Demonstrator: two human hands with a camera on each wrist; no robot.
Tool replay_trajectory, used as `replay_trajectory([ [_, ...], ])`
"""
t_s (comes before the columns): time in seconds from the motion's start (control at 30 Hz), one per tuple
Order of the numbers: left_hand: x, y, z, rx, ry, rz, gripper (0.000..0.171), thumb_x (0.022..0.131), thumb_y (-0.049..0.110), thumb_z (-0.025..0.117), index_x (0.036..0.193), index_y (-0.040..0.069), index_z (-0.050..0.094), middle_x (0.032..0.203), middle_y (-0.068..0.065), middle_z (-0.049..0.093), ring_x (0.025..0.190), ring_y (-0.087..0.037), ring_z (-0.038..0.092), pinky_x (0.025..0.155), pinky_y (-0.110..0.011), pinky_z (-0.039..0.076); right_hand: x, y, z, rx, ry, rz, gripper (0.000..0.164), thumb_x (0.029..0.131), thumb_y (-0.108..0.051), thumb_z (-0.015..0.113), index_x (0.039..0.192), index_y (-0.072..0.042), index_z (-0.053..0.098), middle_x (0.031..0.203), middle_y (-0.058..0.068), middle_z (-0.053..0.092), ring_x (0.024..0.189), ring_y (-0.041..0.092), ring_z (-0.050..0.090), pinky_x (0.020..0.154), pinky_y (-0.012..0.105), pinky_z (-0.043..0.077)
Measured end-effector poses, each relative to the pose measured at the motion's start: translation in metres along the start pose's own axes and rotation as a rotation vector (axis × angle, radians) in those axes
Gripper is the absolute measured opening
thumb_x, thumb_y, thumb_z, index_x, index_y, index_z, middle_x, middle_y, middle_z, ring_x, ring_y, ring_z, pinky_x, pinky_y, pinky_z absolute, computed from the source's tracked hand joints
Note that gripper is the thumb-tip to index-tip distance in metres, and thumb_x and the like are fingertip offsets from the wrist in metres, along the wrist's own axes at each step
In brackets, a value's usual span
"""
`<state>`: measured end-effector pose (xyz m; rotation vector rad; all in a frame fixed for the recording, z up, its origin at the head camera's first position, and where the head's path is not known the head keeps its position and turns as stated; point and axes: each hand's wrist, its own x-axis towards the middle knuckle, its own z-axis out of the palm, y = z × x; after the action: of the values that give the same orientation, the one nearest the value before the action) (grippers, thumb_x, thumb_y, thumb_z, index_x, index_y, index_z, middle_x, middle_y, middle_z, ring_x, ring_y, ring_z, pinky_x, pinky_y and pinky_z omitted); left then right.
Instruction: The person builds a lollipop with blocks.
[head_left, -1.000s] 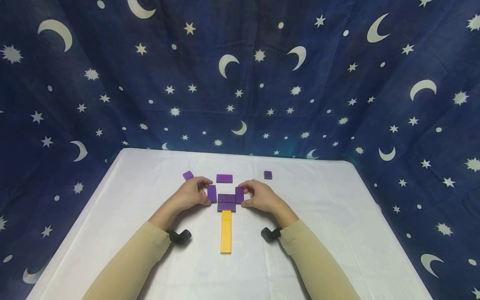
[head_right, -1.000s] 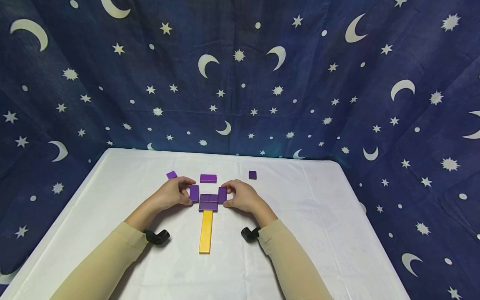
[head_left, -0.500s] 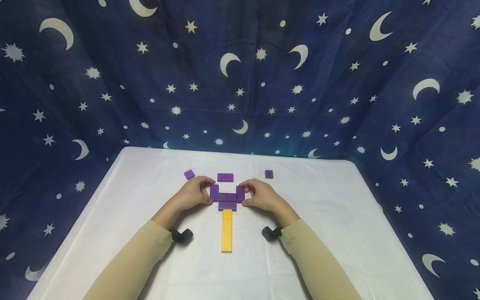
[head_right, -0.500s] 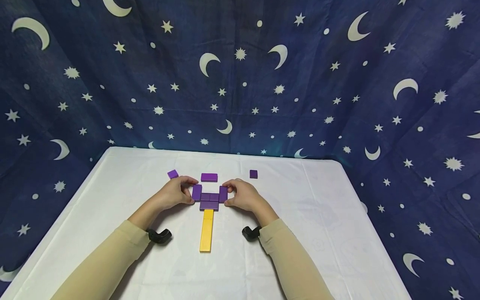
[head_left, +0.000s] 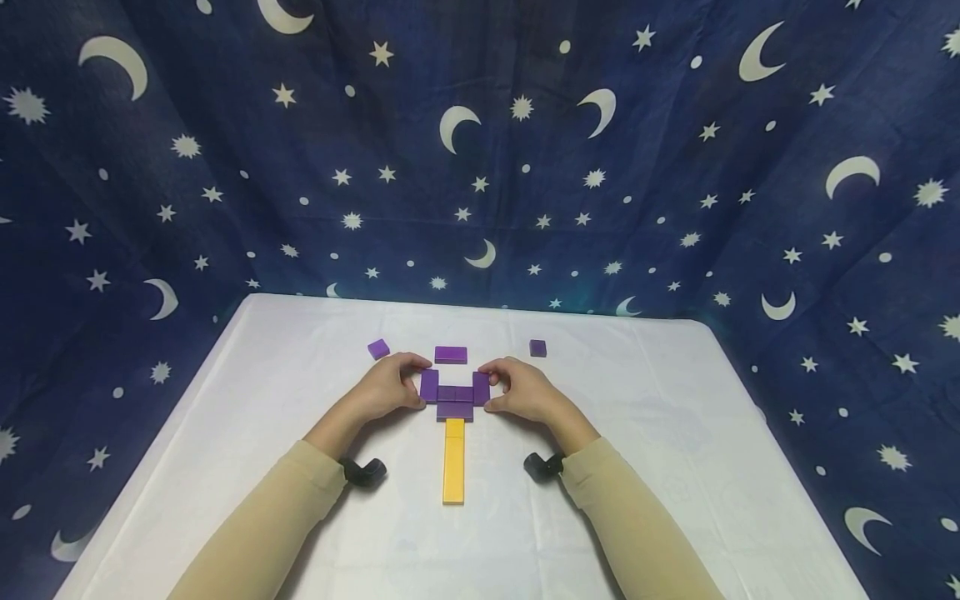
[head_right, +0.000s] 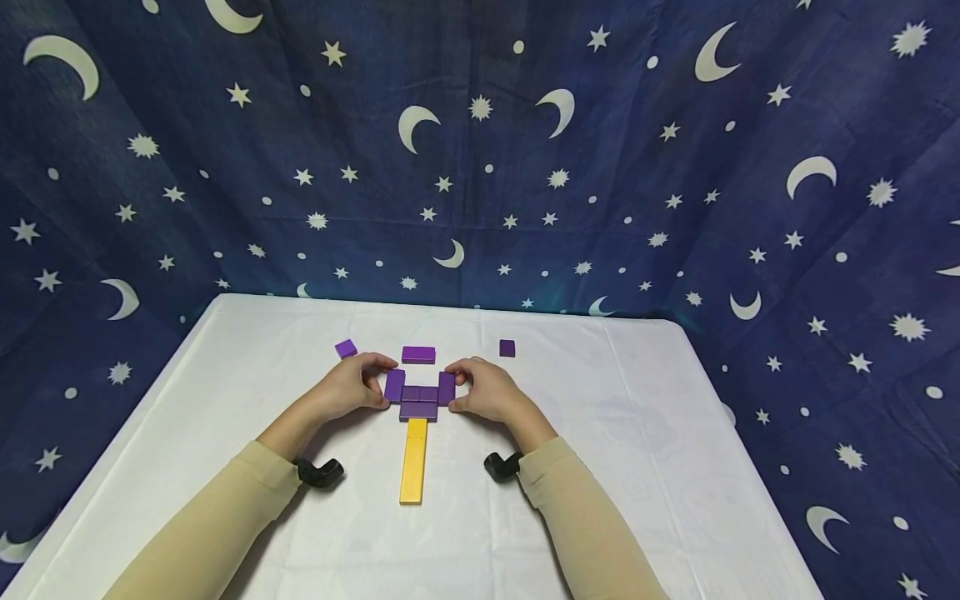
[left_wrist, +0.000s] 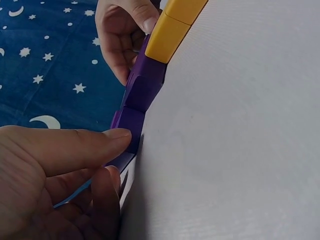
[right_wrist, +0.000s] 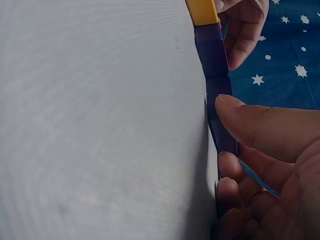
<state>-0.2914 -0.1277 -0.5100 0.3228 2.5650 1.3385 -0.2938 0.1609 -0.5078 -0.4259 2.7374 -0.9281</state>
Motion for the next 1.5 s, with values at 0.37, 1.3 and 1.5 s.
replay_trajectory([
  [0.37,-0.0013,0.0,-0.0002,-0.025,-0.001,-0.004,0.069,0.074,-0.002,0.09,0.139,0.008,0.069,0.112,-0.013,0.073,0.072,-0.017,0.062,0.081,-0.033,0.05,0.0005,0.0006,0.0,-0.003,0.002,-0.016,0.06,0.079,-0.015,0.094,0.134,-0.02,0.072,0.101,-0.005,0.064,0.096,0.017,0.055,0.089,0.034,0.047],
  [1.3,-0.0024,-0.0073,-0.0004,-0.112,-0.011,-0.025,0.079,0.073,-0.002,0.091,0.146,0.005,0.062,0.134,-0.018,0.067,0.075,-0.015,0.063,0.077,-0.032,0.05,-0.0021,-0.0033,-0.0011,0.026,-0.004,0.012,0.064,0.079,-0.014,0.092,0.139,-0.021,0.069,0.103,-0.004,0.063,0.097,0.018,0.055,0.09,0.036,0.047],
  [1.5,-0.0022,-0.0069,0.0007,-0.092,-0.008,-0.016,0.074,0.074,-0.002,0.091,0.142,0.004,0.064,0.136,-0.019,0.068,0.074,-0.015,0.064,0.076,-0.031,0.051,-0.0017,-0.0028,-0.0017,0.008,-0.009,0.009,0.063,0.08,-0.015,0.092,0.138,-0.021,0.07,0.103,-0.005,0.063,0.097,0.018,0.055,0.09,0.036,0.047],
])
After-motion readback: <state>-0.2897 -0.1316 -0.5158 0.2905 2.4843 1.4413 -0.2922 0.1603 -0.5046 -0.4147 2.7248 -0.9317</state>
